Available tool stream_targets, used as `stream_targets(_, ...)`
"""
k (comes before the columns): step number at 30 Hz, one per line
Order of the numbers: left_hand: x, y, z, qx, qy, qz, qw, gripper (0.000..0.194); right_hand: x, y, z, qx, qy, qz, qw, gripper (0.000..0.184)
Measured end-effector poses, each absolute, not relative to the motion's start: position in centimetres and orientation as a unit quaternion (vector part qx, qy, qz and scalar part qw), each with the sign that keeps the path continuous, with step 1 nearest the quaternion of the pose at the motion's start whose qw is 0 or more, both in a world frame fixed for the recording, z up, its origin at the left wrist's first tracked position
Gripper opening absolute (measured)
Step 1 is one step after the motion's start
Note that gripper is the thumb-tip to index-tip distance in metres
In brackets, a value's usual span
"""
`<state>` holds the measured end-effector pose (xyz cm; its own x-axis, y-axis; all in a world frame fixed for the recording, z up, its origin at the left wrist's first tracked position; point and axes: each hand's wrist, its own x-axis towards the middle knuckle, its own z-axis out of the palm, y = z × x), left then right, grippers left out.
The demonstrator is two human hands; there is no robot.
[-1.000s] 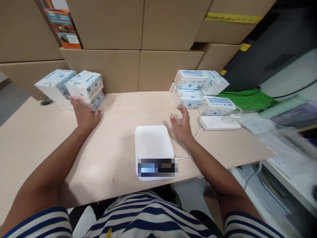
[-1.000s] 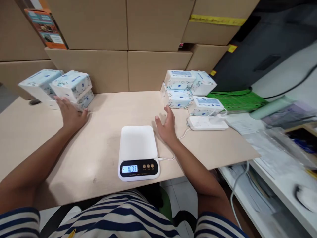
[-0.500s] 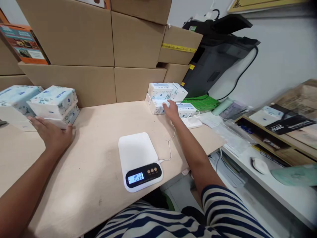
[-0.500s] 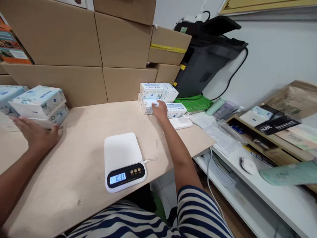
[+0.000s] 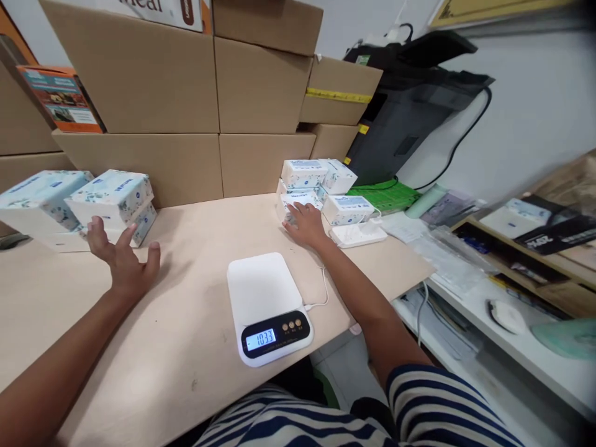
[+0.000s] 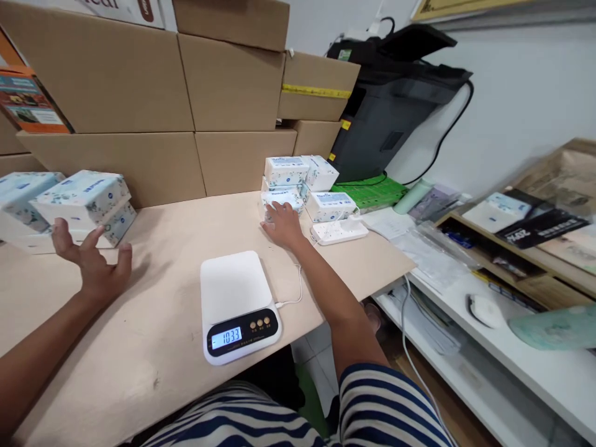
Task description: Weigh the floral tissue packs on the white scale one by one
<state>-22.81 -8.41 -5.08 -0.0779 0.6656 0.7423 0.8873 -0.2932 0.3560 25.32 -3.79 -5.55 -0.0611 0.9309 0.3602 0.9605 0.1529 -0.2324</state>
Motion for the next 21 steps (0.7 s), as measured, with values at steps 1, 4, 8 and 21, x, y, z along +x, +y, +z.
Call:
stream_targets(1,-22.0,-8.9,-4.9,-0.676,-0.563,-0.459,0.125,0.069,25.1,-4.1,-5.6,-0.645,-0.729,-0.023,0.226,0.075)
stream_targets(4,-19.1,-10.9,-4.2,-0.695,-0.527,-0.476,0.109,0.065,25.3,-4.3,-5.0,-0.646,-0.713,0.016,0.271,0.061)
stream_targets(8,-16.3,-13.1,-3.5,-0.718,-0.485,-0.491,0.092,0.052,27.4,-2.5,-3.3,-0.698,-0.615,0.064,0.361,0.051)
stream_targets(21,-12.2,-12.7,-3.1,-0.745,-0.474,-0.432,-0.182,0.082,22.5,-0.4,-2.5,-0.686,-0.542,0.320,0.365,0.067)
